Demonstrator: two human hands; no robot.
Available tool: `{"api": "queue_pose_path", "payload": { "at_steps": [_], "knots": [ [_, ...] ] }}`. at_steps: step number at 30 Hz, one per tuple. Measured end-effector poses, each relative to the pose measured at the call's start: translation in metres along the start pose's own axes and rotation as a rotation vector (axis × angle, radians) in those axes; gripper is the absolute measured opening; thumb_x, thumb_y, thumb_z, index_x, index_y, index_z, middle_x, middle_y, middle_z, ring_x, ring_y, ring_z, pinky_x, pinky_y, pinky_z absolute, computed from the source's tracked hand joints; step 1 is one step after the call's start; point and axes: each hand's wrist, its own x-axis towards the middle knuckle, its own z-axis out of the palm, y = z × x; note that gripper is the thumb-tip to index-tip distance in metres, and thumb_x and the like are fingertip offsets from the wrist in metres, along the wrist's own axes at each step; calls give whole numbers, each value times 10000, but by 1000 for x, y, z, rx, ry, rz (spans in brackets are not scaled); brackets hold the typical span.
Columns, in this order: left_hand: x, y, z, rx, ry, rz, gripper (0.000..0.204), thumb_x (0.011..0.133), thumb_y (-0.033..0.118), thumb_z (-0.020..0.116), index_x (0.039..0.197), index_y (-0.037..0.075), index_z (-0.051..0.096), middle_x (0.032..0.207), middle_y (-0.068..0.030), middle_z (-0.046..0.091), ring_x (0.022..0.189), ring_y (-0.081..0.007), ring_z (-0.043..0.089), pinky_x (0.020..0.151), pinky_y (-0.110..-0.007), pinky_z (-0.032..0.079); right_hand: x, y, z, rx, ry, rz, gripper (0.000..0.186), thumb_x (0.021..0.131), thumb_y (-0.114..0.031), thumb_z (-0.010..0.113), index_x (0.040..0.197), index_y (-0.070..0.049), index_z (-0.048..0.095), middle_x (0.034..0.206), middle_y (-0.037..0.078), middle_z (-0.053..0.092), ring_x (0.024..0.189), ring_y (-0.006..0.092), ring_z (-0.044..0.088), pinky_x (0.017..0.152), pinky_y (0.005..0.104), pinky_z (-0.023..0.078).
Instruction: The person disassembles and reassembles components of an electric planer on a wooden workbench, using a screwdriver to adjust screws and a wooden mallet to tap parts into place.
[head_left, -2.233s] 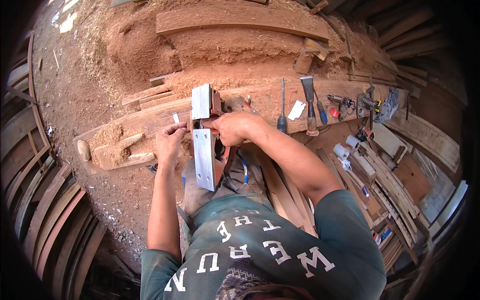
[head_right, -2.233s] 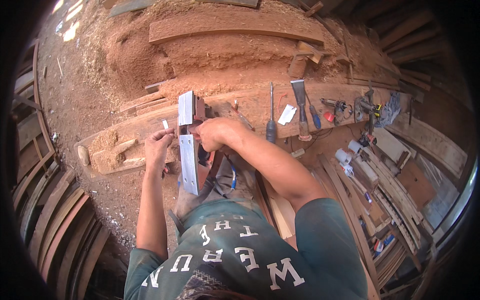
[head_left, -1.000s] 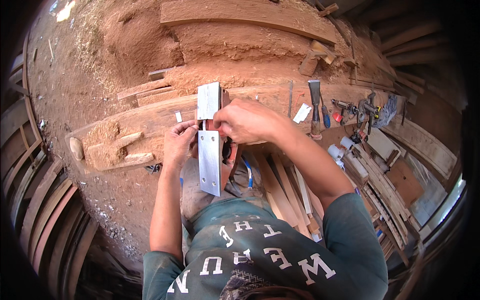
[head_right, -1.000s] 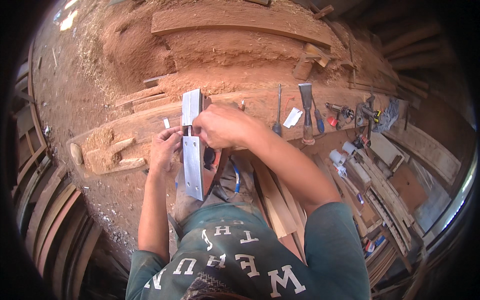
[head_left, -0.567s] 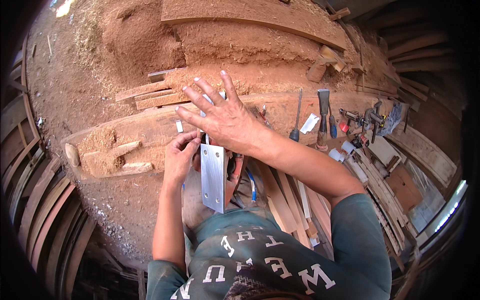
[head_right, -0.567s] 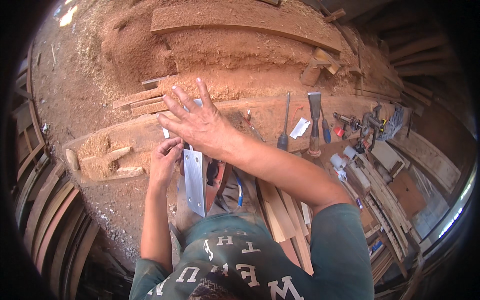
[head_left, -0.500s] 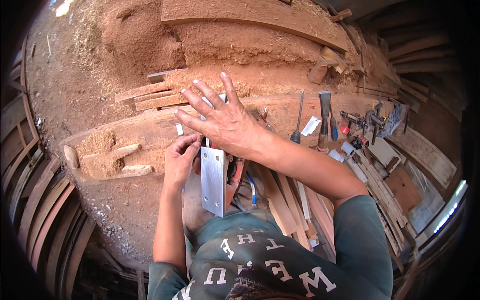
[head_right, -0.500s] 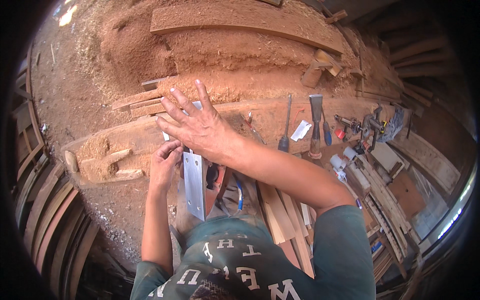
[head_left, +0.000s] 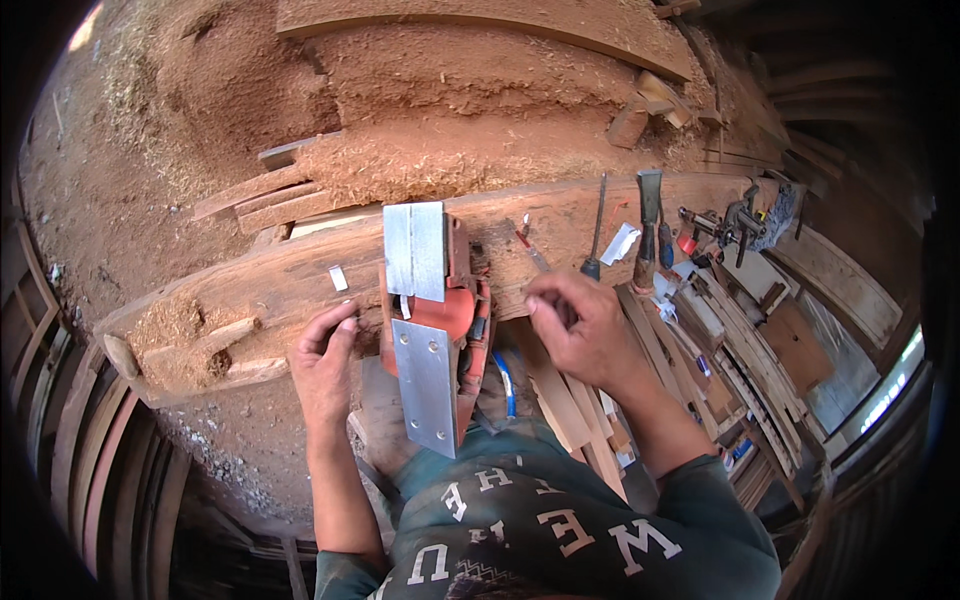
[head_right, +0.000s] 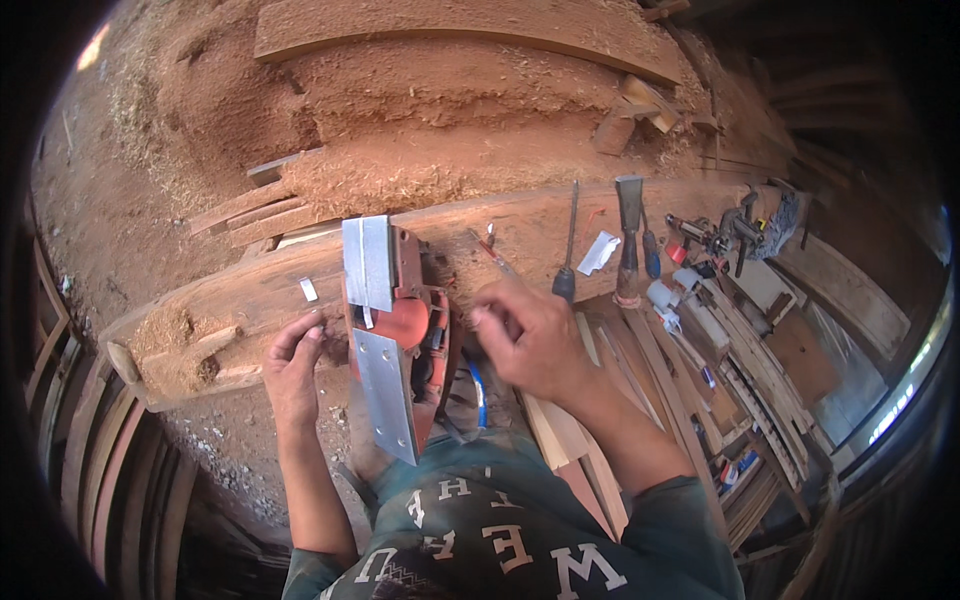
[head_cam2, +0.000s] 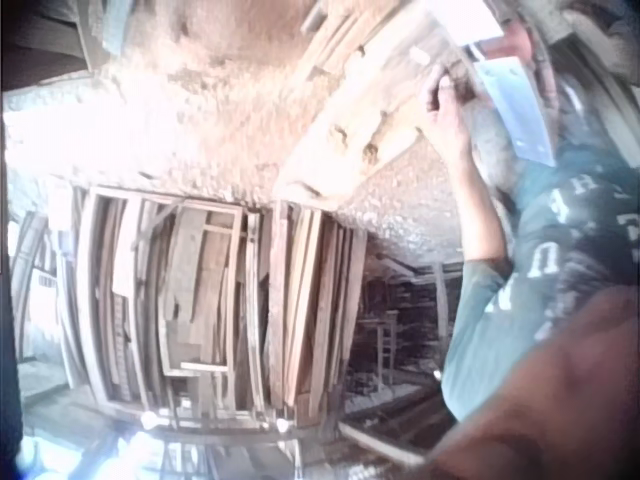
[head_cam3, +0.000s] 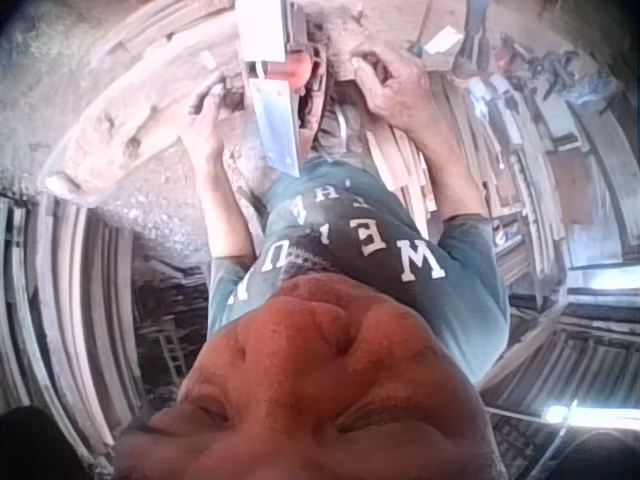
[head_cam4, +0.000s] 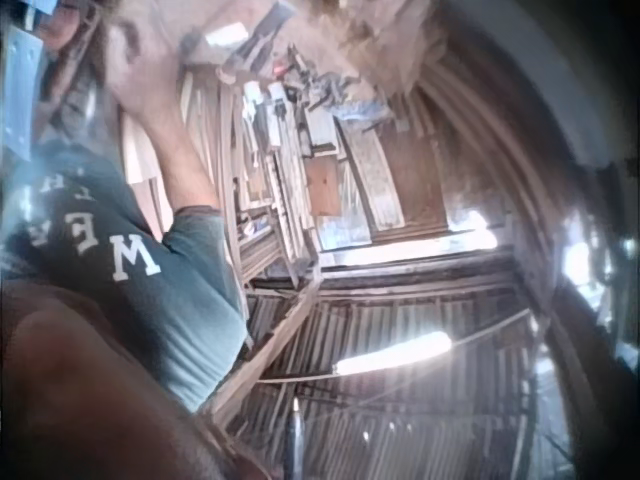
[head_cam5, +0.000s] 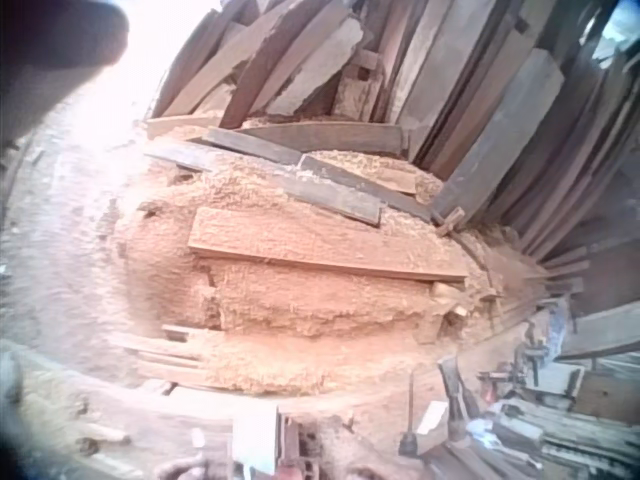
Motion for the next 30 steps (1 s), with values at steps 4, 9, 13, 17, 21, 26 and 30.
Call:
{"api": "queue_pose_path", "payload": {
  "at_steps": [4, 9, 13, 17, 21, 26, 30],
  "knots": [
    [-6, 3, -6, 48, 46, -22, 275, 1039, 79, 665, 1276, -49, 718, 1218, -91, 718, 1074, -153, 691, 962, -294, 549, -24, 80, 9, -213, 278, 91, 165, 898, -73, 740, 1005, -2, 637, 943, 174, 641, 864, 392, 657, 785, 488, 523],
    [-38, 13, 16, 116, 92, 138, 400, 1040, 163, 681, 1374, -56, 660, 1303, -113, 679, 1166, -176, 656, 1020, -306, 520, -36, 133, 3, -281, 498, 292, 250, 914, -90, 725, 1098, 17, 595, 1076, 227, 610, 1011, 423, 629, 888, 513, 495],
    [-72, 11, 17, 145, 87, 225, 340, 1027, 106, 682, 1325, -59, 691, 1319, -123, 668, 1183, -189, 641, 1027, -317, 512, -38, 158, -5, -161, 510, 299, 215, 946, -118, 704, 1080, 19, 608, 1069, 221, 623, 981, 415, 644, 881, 516, 506],
    [-86, 5, 15, 115, 123, 260, 290, 1005, 41, 688, 1271, -71, 716, 1316, -124, 656, 1200, -200, 628, 1027, -338, 512, -34, 155, -11, -188, 406, 201, 269, 946, -178, 726, 1114, 15, 643, 1112, 222, 633, 1037, 401, 649, 914, 500, 527],
    [-110, 10, 51, 394, 224, 339, 524, 931, 163, 807, 1373, -68, 647, 1349, -147, 607, 1243, -242, 605, 1058, -381, 510, -26, 143, 4, -368, 345, -42, 388, 905, -267, 794, 1153, 0, 661, 1149, 207, 632, 1103, 394, 629, 977, 491, 523],
    [-124, -7, 89, 865, 282, 433, 912, 751, 341, 947, 1471, -53, 551, 1412, -210, 533, 1330, -350, 558, 1131, -452, 467, -4, 145, 25, -471, 264, -206, 303, 894, -231, 792, 1058, -8, 669, 1131, 190, 661, 1122, 363, 637, 947, 494, 515],
    [-118, -2, 86, 846, 240, 380, 916, 699, 364, 954, 1429, -50, 587, 1391, -236, 559, 1317, -378, 571, 1135, -445, 458, -3, 142, 17, -527, 345, -246, 217, 908, -175, 768, 1010, -11, 668, 1034, 186, 684, 1008, 354, 672, 871, 482, 537]
  ]
}}
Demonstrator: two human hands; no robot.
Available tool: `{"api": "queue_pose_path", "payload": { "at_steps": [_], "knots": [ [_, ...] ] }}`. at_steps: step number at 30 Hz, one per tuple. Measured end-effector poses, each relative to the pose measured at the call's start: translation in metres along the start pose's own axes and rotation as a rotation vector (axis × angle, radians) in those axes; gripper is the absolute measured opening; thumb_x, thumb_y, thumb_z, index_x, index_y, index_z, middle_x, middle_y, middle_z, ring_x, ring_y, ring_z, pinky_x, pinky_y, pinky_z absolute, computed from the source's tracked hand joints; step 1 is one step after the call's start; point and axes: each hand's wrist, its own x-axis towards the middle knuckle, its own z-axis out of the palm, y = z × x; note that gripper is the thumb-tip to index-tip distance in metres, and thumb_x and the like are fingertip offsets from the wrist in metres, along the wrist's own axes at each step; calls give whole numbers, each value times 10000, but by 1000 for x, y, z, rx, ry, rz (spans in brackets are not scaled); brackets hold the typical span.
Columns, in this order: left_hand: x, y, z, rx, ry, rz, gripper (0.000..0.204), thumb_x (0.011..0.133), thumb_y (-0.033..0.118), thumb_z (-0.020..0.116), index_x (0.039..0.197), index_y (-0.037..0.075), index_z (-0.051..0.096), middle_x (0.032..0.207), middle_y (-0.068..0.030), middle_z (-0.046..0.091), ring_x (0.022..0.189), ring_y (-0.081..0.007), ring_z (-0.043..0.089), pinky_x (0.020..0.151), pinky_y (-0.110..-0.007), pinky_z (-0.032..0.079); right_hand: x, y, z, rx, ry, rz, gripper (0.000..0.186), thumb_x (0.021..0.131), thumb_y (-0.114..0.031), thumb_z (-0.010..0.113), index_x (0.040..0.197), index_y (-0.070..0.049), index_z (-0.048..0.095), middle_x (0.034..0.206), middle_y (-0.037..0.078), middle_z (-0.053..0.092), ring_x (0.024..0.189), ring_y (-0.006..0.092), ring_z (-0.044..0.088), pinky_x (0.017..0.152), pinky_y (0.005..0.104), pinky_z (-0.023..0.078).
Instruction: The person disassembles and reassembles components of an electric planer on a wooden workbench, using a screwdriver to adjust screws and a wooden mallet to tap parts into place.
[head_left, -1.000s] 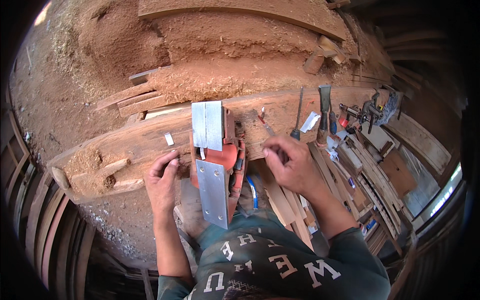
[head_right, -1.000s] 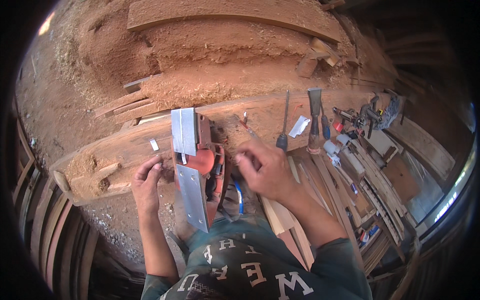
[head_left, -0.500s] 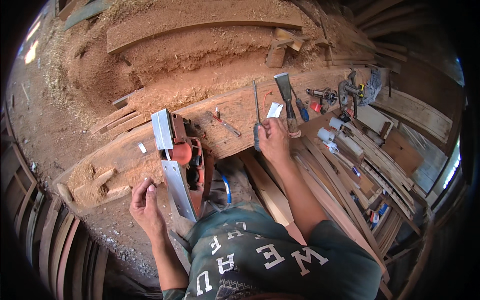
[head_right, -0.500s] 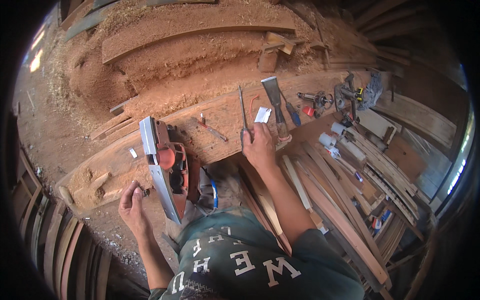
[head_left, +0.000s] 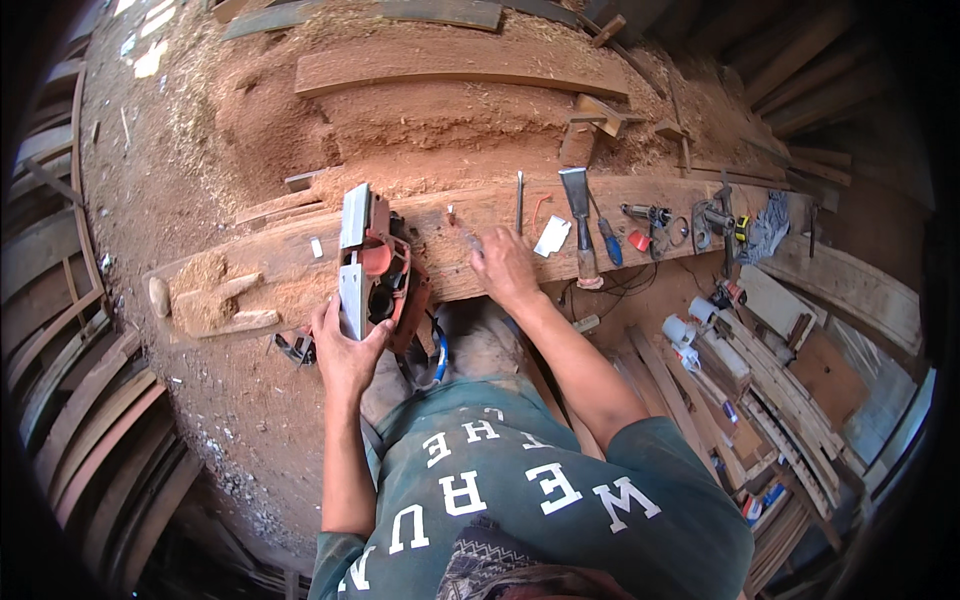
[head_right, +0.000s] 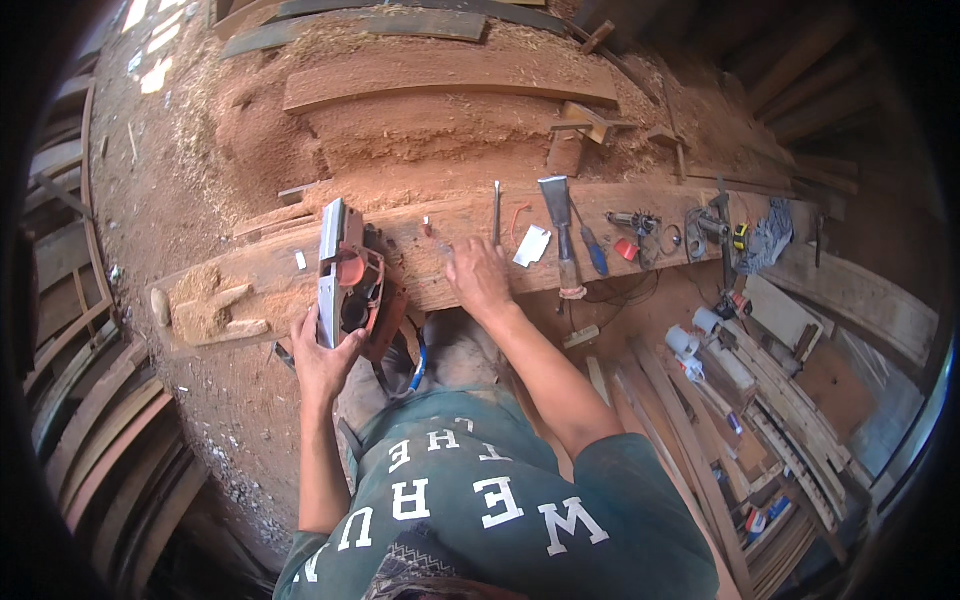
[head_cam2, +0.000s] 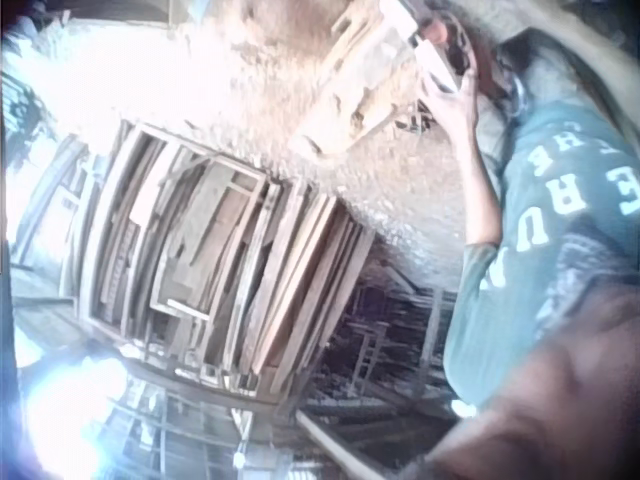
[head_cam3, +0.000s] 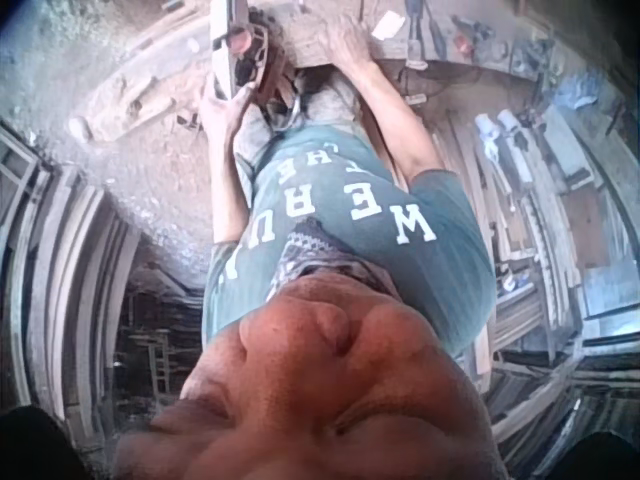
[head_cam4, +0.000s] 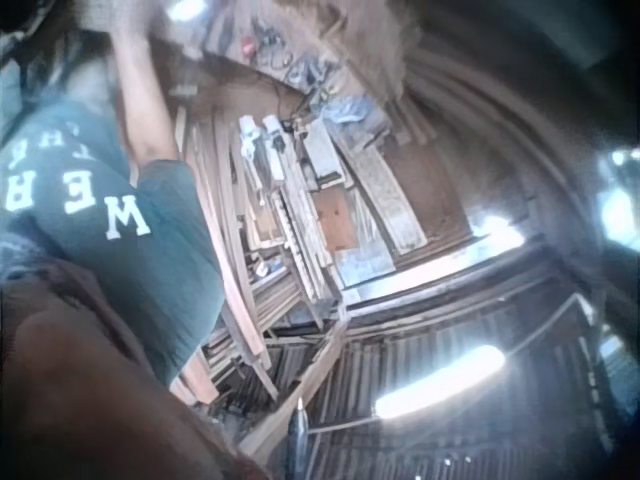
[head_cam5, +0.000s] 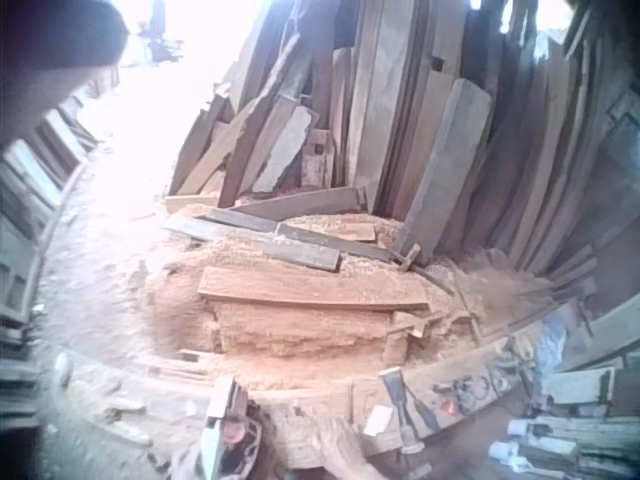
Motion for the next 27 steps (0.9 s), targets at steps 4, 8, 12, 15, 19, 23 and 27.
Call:
{"api": "queue_pose_path", "payload": {
  "at_steps": [4, 8, 12, 15, 19, 23, 27],
  "knots": [
    [25, -43, -34, -252, -200, 63, 909, 667, 355, 948, 1432, -14, 627, 1403, -219, 591, 1313, -350, 597, 1143, -426, 453, 0, -16, -61, 375, -25, 87, 173, 900, -116, 737, 997, -7, 643, 907, 162, 674, 861, 356, 674, 773, 492, 527],
    [48, -94, -46, -539, -438, 25, 958, 656, 315, 928, 1495, -2, 591, 1436, -176, 596, 1359, -289, 571, 1165, -398, 426, -1, -55, -129, 587, 68, -22, 167, 886, -54, 762, 1008, -15, 655, 892, 136, 671, 814, 284, 666, 725, 417, 532],
    [56, -102, -50, -651, -476, 6, 939, 664, 292, 918, 1490, -12, 592, 1446, -166, 596, 1373, -285, 560, 1182, -392, 408, 12, -101, -161, 707, 53, -171, 187, 891, -42, 801, 1046, -35, 697, 910, 101, 679, 794, 210, 650, 709, 344, 535],
    [60, -108, -47, -666, -498, 6, 931, 671, 293, 911, 1488, -17, 593, 1441, -160, 598, 1378, -287, 557, 1182, -391, 408, 28, -138, -162, 708, -7, -279, 208, 899, -34, 793, 1088, -39, 704, 919, 116, 689, 795, 229, 668, 721, 355, 558],
    [68, -104, -59, -513, -482, 74, 910, 655, 263, 927, 1475, 15, 619, 1411, -169, 602, 1345, -285, 574, 1152, -392, 436, 49, -163, -121, 596, -102, -439, 242, 900, -32, 755, 1129, -15, 679, 950, 174, 710, 872, 334, 706, 779, 440, 573],
    [76, -100, -63, -637, -568, -71, 879, 659, 247, 936, 1465, 52, 643, 1356, -159, 614, 1294, -277, 595, 1136, -384, 447, 66, -173, -82, 489, -223, -518, 219, 912, -33, 716, 1124, 2, 672, 972, 204, 716, 951, 390, 703, 839, 481, 564],
    [78, -93, -72, -585, -570, -36, 841, 693, 142, 921, 1476, 43, 630, 1365, -116, 586, 1254, -238, 617, 1055, -353, 517, 77, -180, -67, 447, -280, -552, 194, 917, -29, 689, 1106, 9, 670, 961, 213, 711, 952, 401, 700, 833, 496, 563]
  ]
}}
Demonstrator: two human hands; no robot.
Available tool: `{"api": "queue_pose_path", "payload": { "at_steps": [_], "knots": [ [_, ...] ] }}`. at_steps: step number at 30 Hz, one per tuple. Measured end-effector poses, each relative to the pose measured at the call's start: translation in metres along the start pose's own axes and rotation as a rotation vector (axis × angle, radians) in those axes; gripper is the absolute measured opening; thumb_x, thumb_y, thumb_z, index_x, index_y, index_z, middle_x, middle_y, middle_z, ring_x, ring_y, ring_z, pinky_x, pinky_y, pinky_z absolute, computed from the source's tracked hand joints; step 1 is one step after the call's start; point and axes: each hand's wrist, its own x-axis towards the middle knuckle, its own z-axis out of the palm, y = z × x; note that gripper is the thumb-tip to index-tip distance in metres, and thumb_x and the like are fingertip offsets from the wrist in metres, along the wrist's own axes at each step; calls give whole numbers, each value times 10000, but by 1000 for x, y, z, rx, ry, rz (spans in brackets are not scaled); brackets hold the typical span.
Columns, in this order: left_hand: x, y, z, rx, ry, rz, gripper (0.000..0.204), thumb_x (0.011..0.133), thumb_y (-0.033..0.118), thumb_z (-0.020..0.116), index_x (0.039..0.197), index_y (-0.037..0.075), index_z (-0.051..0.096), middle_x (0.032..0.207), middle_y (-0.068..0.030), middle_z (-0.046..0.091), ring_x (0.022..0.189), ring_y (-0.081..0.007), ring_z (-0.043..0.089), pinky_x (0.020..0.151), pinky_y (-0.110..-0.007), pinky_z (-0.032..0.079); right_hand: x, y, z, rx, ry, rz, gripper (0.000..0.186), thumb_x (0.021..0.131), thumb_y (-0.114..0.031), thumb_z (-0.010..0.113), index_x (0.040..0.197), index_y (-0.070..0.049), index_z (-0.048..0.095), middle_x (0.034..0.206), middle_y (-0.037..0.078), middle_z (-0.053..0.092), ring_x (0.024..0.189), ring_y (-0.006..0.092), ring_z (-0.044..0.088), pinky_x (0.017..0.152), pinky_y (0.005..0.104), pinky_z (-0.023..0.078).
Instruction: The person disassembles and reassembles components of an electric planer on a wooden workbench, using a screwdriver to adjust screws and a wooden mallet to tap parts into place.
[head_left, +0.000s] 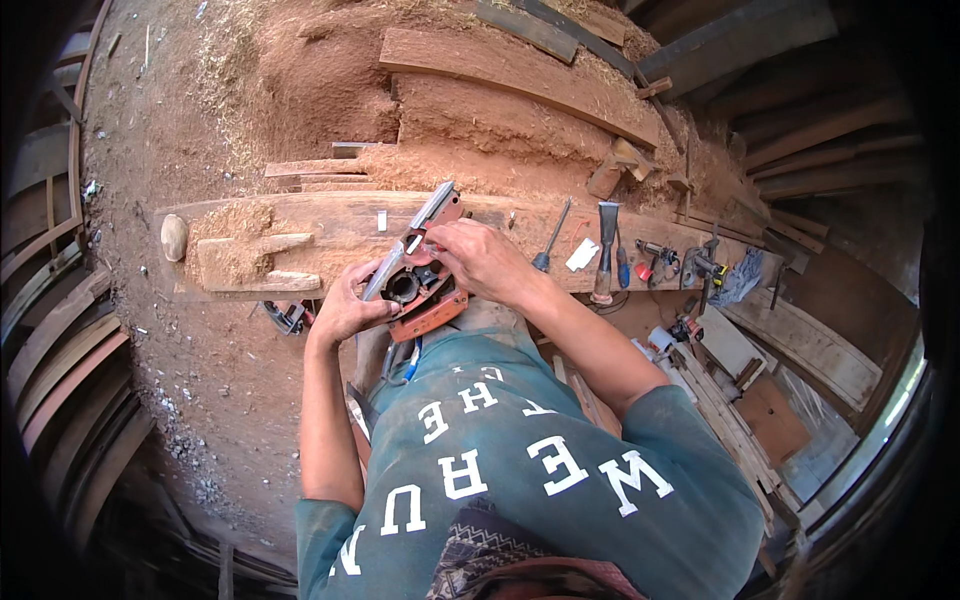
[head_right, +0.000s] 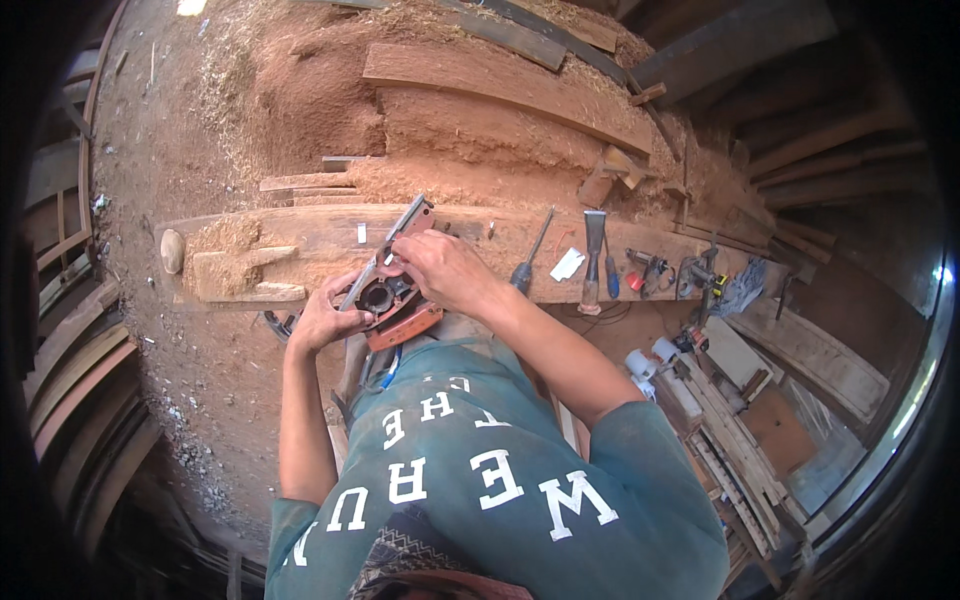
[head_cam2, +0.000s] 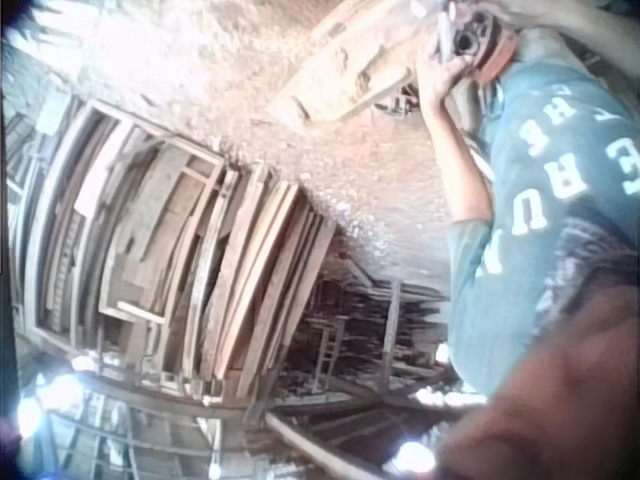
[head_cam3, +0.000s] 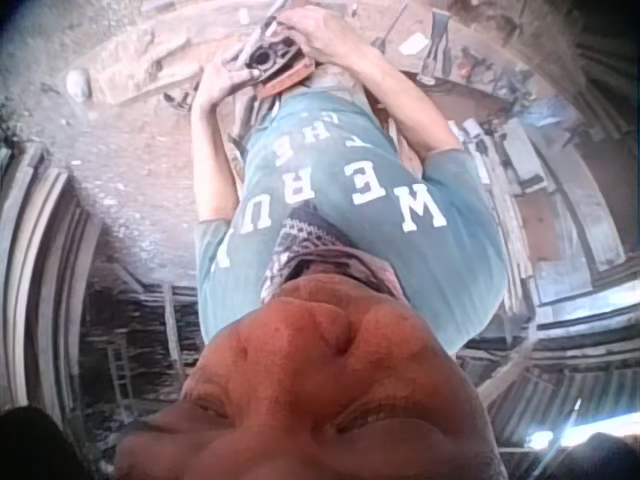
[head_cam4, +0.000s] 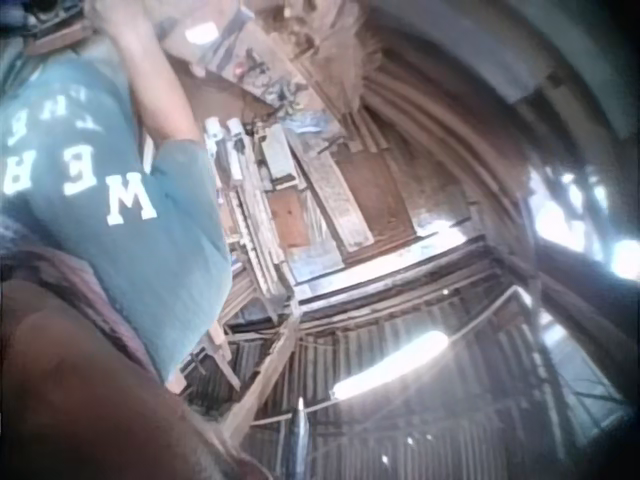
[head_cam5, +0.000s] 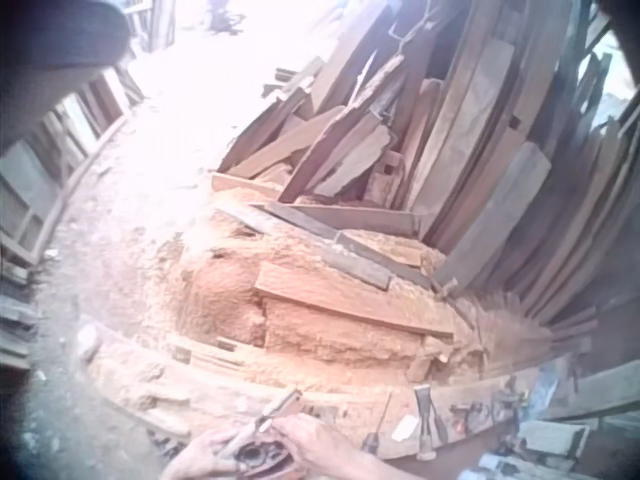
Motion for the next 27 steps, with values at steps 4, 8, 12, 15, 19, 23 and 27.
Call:
{"api": "queue_pose_path", "payload": {
  "at_steps": [4, 8, 12, 15, 19, 23, 27],
  "knots": [
    [1, -11, -1, -22, 14, 52, 871, 651, 205, 959, 1456, 73, 654, 1381, -132, 601, 1302, -267, 593, 1138, -370, 453, 9, 4, 4, 15, -15, 29, 147, 923, -34, 664, 1064, 8, 664, 952, 216, 711, 954, 415, 697, 827, 511, 561],
    [0, -7, -2, -62, 5, 10, 865, 654, 181, 955, 1457, 75, 654, 1387, -116, 599, 1308, -260, 589, 1140, -368, 453, 12, 7, 7, 28, -27, 37, 109, 933, -38, 641, 1034, -6, 667, 915, 212, 705, 946, 421, 698, 820, 516, 564],
    [1, -5, -4, -28, -14, 35, 843, 671, 165, 907, 1458, 28, 638, 1413, -122, 578, 1336, -264, 575, 1131, -376, 470, 11, 11, 14, 29, -17, 16, 111, 937, -30, 612, 1028, -16, 673, 901, 207, 704, 934, 422, 703, 815, 514, 569],
    [2, 0, -6, 15, -24, 34, 858, 667, 168, 912, 1466, 27, 631, 1418, -120, 576, 1341, -263, 574, 1133, -373, 469, 10, 18, 19, 33, -12, -16, 127, 931, -21, 604, 1035, -18, 676, 912, 204, 707, 931, 414, 708, 813, 507, 573],
    [3, 2, -5, -40, -29, -7, 859, 664, 174, 916, 1461, 21, 634, 1407, -120, 579, 1326, -264, 583, 1124, -371, 473, 10, 18, 18, 7, 0, -84, 148, 927, -29, 610, 1057, -17, 680, 923, 194, 709, 915, 387, 713, 806, 495, 576],
    [3, 3, -8, -23, -39, -8, 870, 661, 173, 926, 1464, 20, 630, 1406, -111, 572, 1307, -252, 592, 1103, -364, 495, 1, 16, 15, -87, -28, -90, 268, 895, -15, 709, 1163, -15, 696, 1001, 179, 726, 932, 353, 716, 836, 453, 582],
    [3, -5, -9, -108, -40, -55, 869, 665, 151, 934, 1467, 21, 625, 1420, -105, 557, 1301, -241, 593, 1095, -360, 505, -7, 3, 12, -86, 90, -115, 284, 867, 2, 728, 1148, -19, 695, 967, 149, 703, 901, 341, 692, 830, 438, 572]
  ]
}}
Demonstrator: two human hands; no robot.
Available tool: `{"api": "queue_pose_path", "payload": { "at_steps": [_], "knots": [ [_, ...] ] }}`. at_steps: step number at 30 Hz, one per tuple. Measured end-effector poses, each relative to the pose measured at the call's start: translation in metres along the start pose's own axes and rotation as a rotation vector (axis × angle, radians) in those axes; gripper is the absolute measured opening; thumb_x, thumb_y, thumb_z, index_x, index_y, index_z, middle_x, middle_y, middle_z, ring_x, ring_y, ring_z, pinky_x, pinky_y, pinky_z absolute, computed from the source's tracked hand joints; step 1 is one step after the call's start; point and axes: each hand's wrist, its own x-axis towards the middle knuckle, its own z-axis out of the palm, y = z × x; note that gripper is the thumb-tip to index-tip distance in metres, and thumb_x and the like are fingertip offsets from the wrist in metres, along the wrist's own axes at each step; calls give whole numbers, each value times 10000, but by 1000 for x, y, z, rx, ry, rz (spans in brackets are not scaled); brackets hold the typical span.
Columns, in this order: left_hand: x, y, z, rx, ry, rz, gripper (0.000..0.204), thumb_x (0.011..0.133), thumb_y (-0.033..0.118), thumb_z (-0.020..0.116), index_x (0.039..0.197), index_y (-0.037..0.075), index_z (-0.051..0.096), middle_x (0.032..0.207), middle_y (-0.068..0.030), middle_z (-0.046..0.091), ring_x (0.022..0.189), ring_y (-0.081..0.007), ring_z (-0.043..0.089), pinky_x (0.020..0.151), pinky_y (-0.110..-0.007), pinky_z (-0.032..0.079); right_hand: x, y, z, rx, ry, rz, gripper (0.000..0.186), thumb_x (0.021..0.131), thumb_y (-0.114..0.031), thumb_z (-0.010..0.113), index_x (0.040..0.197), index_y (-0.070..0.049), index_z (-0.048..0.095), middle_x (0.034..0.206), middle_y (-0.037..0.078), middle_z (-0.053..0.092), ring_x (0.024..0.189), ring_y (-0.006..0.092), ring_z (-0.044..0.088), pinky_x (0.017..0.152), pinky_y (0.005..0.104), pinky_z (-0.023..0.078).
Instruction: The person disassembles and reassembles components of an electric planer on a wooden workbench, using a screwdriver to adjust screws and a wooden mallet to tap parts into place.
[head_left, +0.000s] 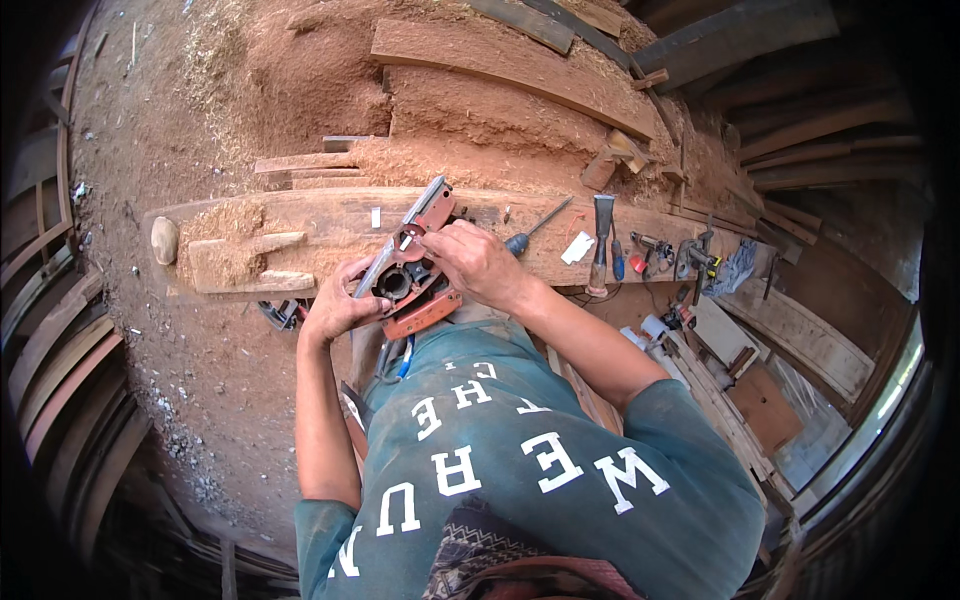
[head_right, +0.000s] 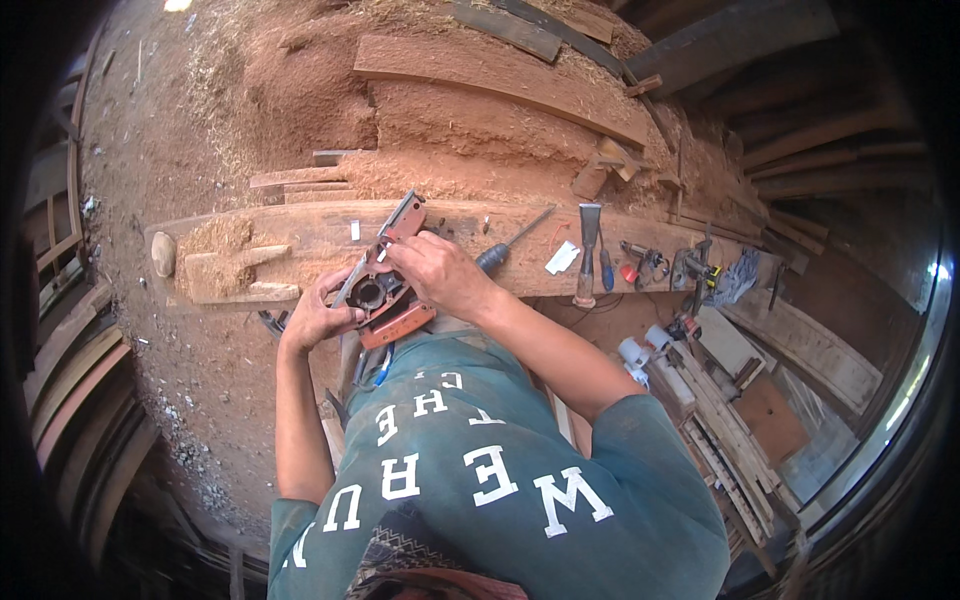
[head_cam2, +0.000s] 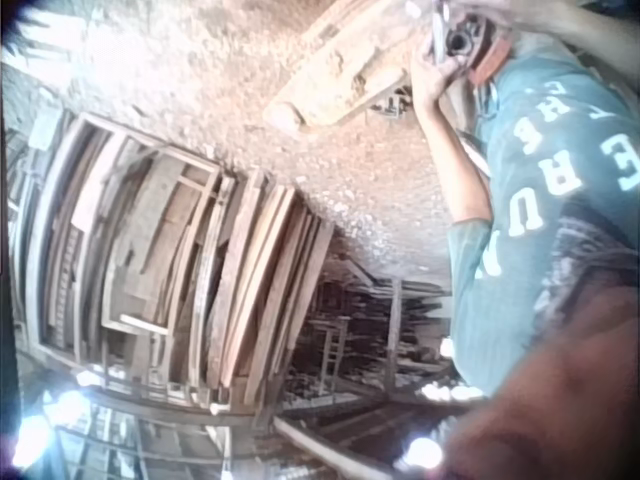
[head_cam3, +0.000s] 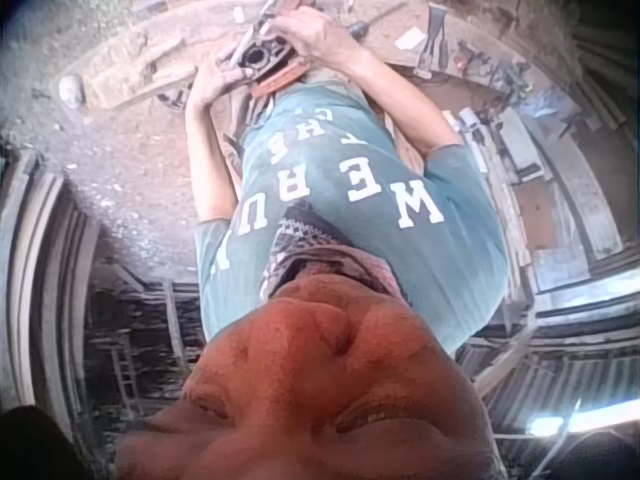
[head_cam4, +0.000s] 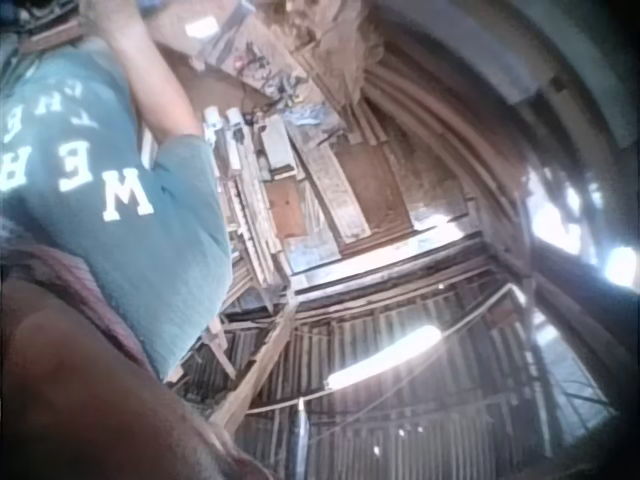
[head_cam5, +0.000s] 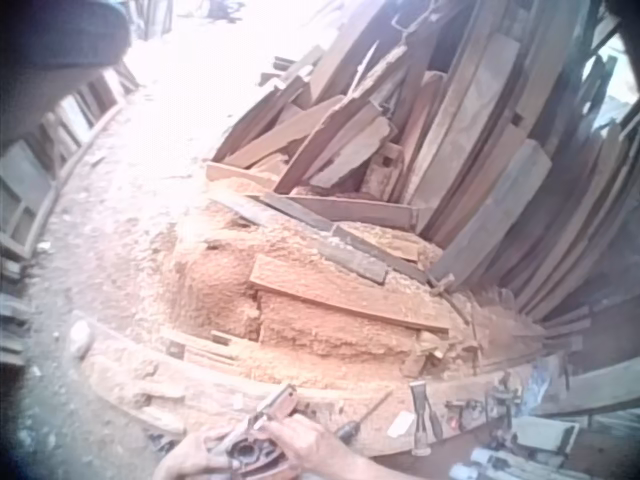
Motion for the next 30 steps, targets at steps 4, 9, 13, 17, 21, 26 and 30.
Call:
{"api": "queue_pose_path", "payload": {
  "at_steps": [4, 9, 13, 17, 21, 26, 30],
  "knots": [
    [0, 1, 3, -9, 8, -4, 854, 673, 130, 934, 1461, 10, 626, 1413, -108, 555, 1302, -245, 594, 1090, -362, 506, 3, 3, 1, -27, -116, 16, 311, 854, 0, 731, 1162, -20, 697, 1017, 131, 698, 947, 335, 662, 856, 439, 560],
    [2, 1, 2, 69, 5, 43, 849, 673, 121, 935, 1455, -1, 625, 1403, -105, 561, 1306, -249, 593, 1096, -368, 503, 9, 8, 6, -42, -136, -8, 305, 864, -4, 716, 1168, -22, 708, 1071, 130, 707, 1011, 342, 647, 898, 457, 549],
    [1, 3, 3, 40, 9, 21, 831, 676, 118, 930, 1444, 4, 634, 1392, -105, 574, 1302, -250, 594, 1102, -368, 498, 9, 16, 8, -32, -162, -26, 302, 866, -25, 711, 1169, -25, 717, 1084, 132, 714, 1028, 335, 656, 922, 443, 558],
    [3, -5, 1, 26, 12, 39, 817, 680, 122, 921, 1440, 18, 641, 1373, -103, 585, 1289, -244, 599, 1096, -364, 501, 9, 20, 6, -33, -209, -89, 308, 887, -61, 698, 1193, -41, 724, 1077, 123, 725, 1082, 321, 668, 957, 438, 567],
    [1, 3, 1, 44, 4, 42, 803, 687, 118, 899, 1443, 29, 644, 1369, -103, 588, 1281, -235, 603, 1082, -358, 510, 6, 20, 7, -40, -203, -144, 339, 906, -70, 675, 1239, -80, 737, 1099, 99, 735, 1147, 305, 671, 1000, 424, 569],
    [1, 3, 2, 15, -3, 36, 793, 687, 114, 884, 1439, 29, 648, 1369, -107, 589, 1279, -239, 602, 1066, -356, 522, 4, 20, 7, -65, -169, -193, 362, 896, -63, 672, 1255, -68, 719, 1114, 98, 727, 1126, 297, 672, 982, 412, 569],
    [5, -12, -1, -28, 10, 38, 840, 654, 164, 954, 1434, 50, 664, 1370, -102, 628, 1296, -232, 604, 1137, -361, 453, 1, 16, 4, -36, -93, -185, 267, 903, -54, 703, 1168, -26, 705, 1062, 118, 717, 1041, 310, 669, 910, 421, 570]
  ]
}}
